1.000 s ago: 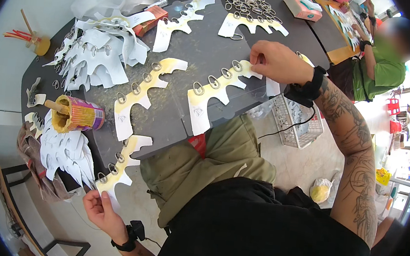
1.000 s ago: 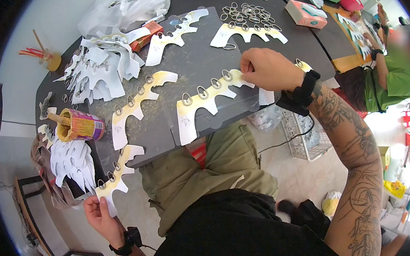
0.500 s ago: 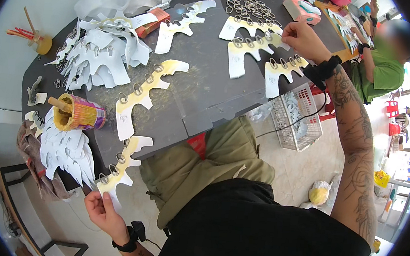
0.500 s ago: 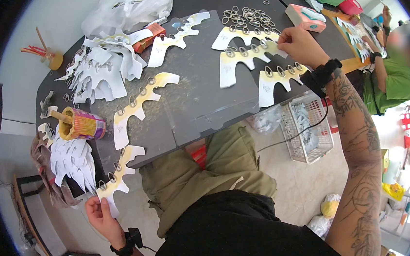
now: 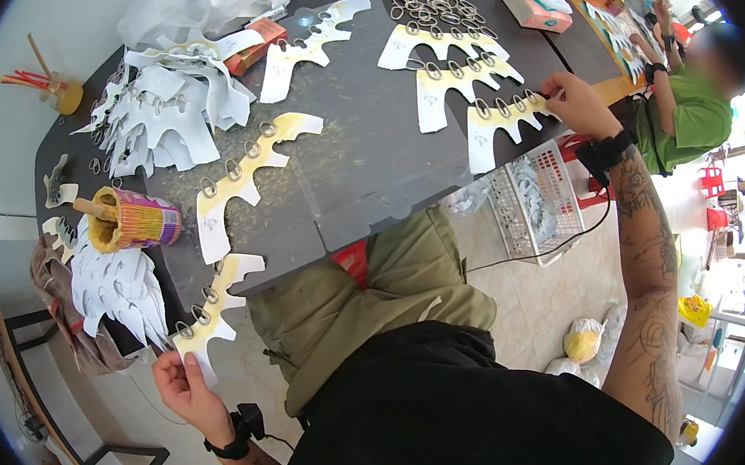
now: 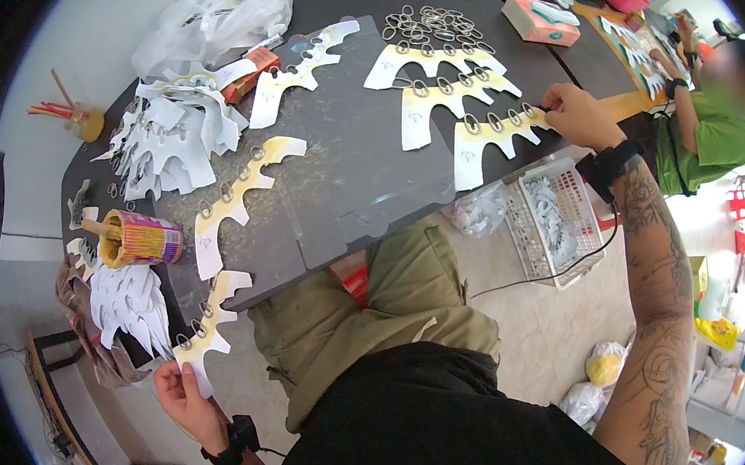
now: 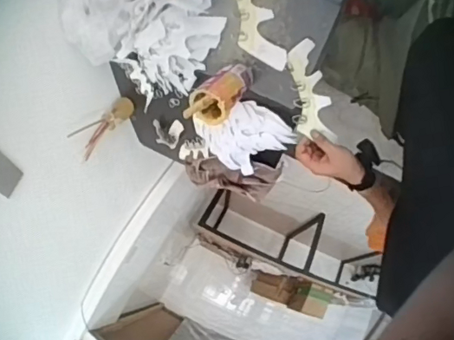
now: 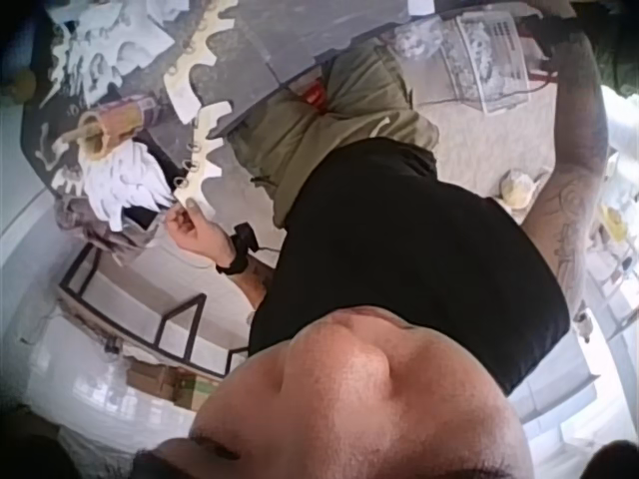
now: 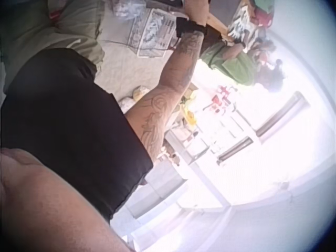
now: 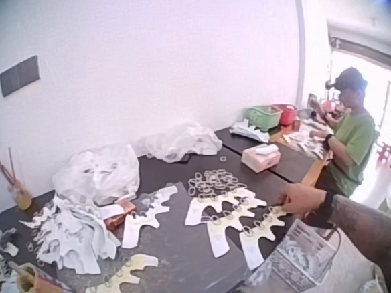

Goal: Attaching metal rings and assembling white leather shoe components.

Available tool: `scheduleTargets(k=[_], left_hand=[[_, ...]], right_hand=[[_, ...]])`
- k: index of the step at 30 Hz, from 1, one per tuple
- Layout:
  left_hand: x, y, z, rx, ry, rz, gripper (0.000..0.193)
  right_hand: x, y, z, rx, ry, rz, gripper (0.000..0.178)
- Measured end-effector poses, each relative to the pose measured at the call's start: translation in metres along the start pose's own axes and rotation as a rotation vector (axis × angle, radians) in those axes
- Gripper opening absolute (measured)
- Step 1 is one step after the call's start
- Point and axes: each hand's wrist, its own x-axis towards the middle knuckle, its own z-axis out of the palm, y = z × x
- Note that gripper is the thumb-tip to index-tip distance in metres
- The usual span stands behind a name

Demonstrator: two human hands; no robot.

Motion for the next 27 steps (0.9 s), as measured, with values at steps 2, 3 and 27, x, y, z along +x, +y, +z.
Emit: scheduleTargets(k=[2, 3, 27], left_hand=[[0.001, 0.002, 0.003, 0.010, -0.004, 0.003, 0.008], [0.002, 0.003, 0.003, 0.020, -0.006, 0.007, 0.008], [0.009, 0.020, 0.000, 0.002, 0.000, 0.119, 0.011]], right_hand=[[0.000, 0.011, 0.000, 0.006, -0.033, 0.015, 0.023], [0.000, 0.015, 0.000, 0.012, -0.066, 0.029, 0.024], [-0.017, -0.007, 0.001, -0.064, -0.061, -0.065, 0.028]])
